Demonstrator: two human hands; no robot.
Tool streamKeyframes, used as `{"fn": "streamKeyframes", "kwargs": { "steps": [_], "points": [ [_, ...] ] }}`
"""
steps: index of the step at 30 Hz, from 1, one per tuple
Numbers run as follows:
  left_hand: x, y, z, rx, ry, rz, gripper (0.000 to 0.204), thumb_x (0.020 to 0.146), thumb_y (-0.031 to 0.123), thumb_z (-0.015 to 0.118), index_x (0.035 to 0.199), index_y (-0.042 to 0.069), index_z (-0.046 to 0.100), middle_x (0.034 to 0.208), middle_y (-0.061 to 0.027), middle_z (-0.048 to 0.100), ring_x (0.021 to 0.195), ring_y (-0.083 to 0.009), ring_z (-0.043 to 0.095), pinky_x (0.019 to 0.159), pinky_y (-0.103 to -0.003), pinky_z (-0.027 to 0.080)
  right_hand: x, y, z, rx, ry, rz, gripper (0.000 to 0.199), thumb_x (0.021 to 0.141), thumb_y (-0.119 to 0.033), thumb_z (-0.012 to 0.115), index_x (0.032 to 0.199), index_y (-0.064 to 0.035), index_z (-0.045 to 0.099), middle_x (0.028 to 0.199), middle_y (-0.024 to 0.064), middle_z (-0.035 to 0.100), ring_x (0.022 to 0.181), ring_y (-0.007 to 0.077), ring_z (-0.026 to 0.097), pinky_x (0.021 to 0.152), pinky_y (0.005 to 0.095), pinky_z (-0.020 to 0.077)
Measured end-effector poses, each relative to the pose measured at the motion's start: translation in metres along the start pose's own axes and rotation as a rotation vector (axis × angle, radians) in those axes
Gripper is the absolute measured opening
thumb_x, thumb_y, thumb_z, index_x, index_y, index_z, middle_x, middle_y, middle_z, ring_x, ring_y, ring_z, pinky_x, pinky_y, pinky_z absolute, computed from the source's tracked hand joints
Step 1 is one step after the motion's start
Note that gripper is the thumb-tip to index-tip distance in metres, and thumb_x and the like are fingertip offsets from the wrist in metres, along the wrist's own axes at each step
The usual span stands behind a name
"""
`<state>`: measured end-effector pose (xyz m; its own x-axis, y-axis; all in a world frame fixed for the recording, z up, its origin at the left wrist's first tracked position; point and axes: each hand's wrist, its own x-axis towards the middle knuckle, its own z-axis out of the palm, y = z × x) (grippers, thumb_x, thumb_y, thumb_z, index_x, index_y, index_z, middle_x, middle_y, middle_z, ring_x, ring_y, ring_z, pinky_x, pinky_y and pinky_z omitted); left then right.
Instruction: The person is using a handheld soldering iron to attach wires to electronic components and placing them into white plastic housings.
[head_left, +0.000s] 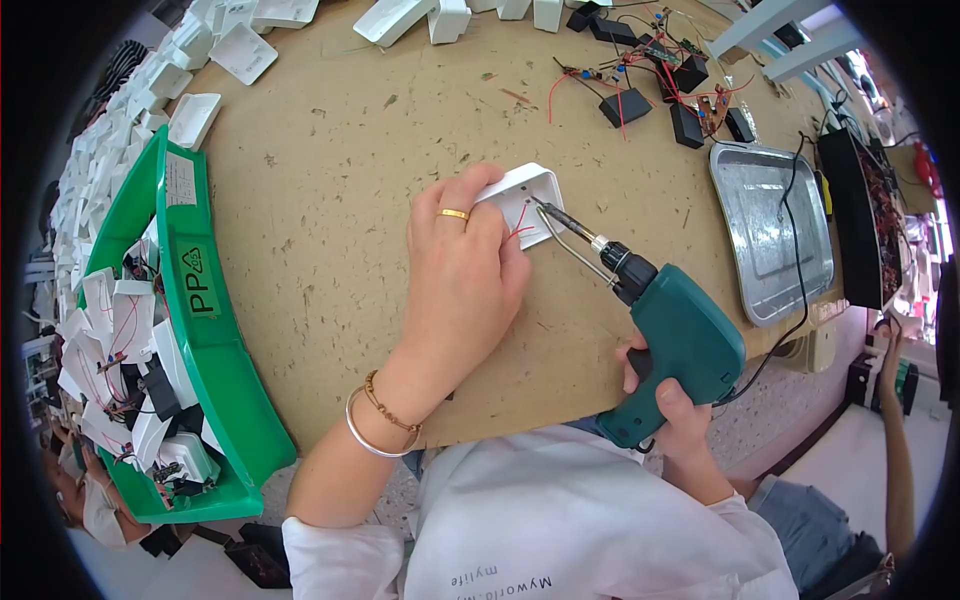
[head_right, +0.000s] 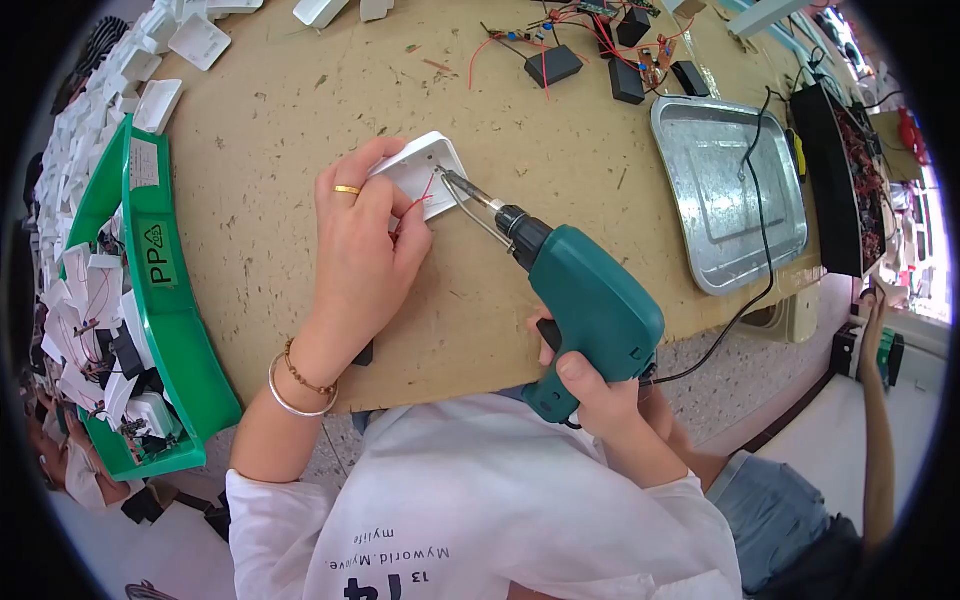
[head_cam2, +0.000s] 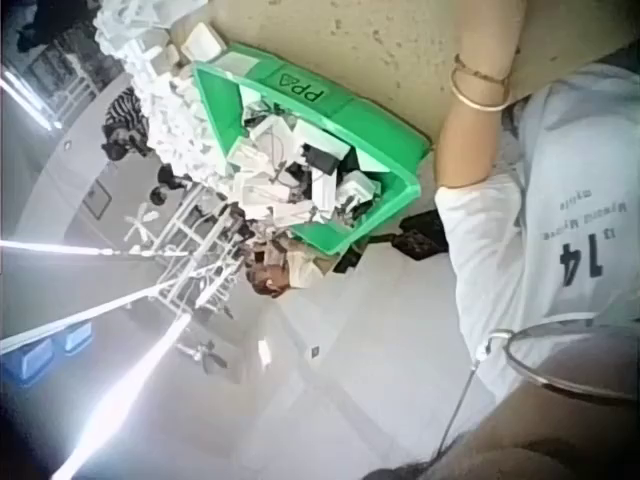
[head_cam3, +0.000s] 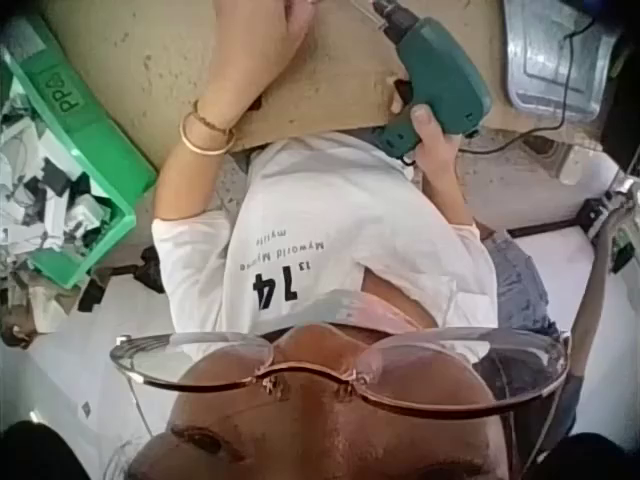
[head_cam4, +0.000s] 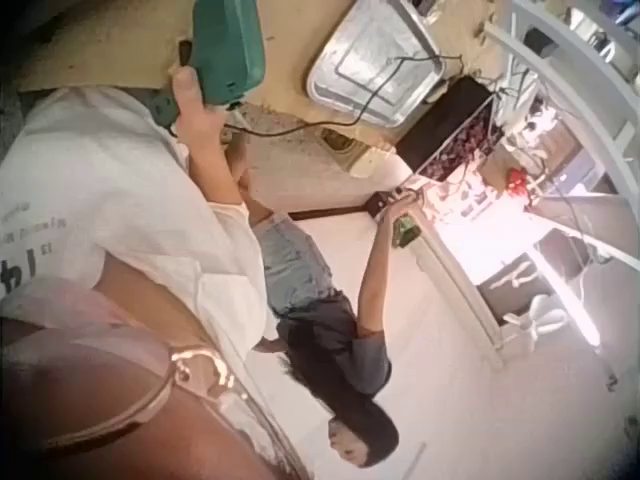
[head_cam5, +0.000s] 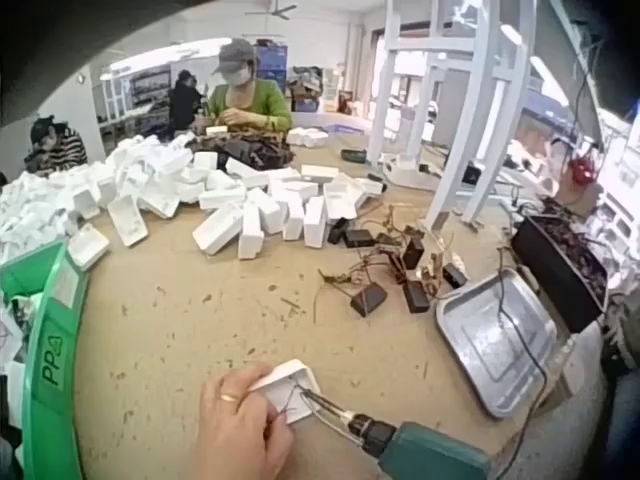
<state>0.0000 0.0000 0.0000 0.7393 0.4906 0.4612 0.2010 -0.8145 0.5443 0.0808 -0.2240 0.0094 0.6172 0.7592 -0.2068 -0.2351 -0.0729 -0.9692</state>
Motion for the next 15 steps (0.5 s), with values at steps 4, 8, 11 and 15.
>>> {"fn": "streamKeyframes", "kwargs": {
  "steps": [4,8,11,15],
  "points": [
    [0.0002,0.0003,-0.0007,-0.038,0.000,-0.027,0.014,0.072,-0.002,0.062,0.070,0.001,0.048,0.120,-0.0143,0.051,0.104,-0.0343,0.045,0.087,-0.041,0.040,0.0015,0.0012,-0.0004,0.029,-0.015,-0.045,0.067,0.080,-0.045,0.064,0.121,0.0044,0.046,0.108,0.0147,0.054,0.076,0.0172,0.054,0.068,0.0285,0.0446],
    [0.0020,0.0023,-0.0010,-0.072,0.005,-0.025,0.011,0.071,-0.002,0.060,0.074,-0.002,0.049,0.118,-0.0178,0.050,0.104,-0.0378,0.044,0.088,-0.045,0.040,0.0013,-0.0004,-0.0002,0.048,-0.012,-0.047,0.066,0.079,-0.044,0.064,0.121,0.0043,0.046,0.108,0.0146,0.054,0.078,0.0177,0.054,0.067,0.0282,0.0445],
    [0.0009,0.0037,0.0011,-0.029,0.016,0.003,0.011,0.070,-0.002,0.060,0.075,-0.002,0.050,0.118,-0.0171,0.050,0.105,-0.0373,0.044,0.088,-0.045,0.039,0.0016,0.0000,-0.0001,0.056,-0.016,-0.044,0.066,0.079,-0.043,0.064,0.121,0.0043,0.046,0.109,0.0145,0.054,0.080,0.0182,0.055,0.067,0.0279,0.0449],
    [-0.0008,0.0093,0.0030,0.101,-0.002,0.055,0.012,0.069,-0.002,0.060,0.078,-0.002,0.052,0.119,-0.0163,0.049,0.107,-0.0363,0.043,0.088,-0.046,0.039,-0.0008,-0.0014,-0.0004,0.045,-0.007,-0.025,0.065,0.078,-0.042,0.065,0.121,0.0041,0.046,0.110,0.0142,0.054,0.080,0.0186,0.055,0.067,0.0279,0.0454]
  ]
}}
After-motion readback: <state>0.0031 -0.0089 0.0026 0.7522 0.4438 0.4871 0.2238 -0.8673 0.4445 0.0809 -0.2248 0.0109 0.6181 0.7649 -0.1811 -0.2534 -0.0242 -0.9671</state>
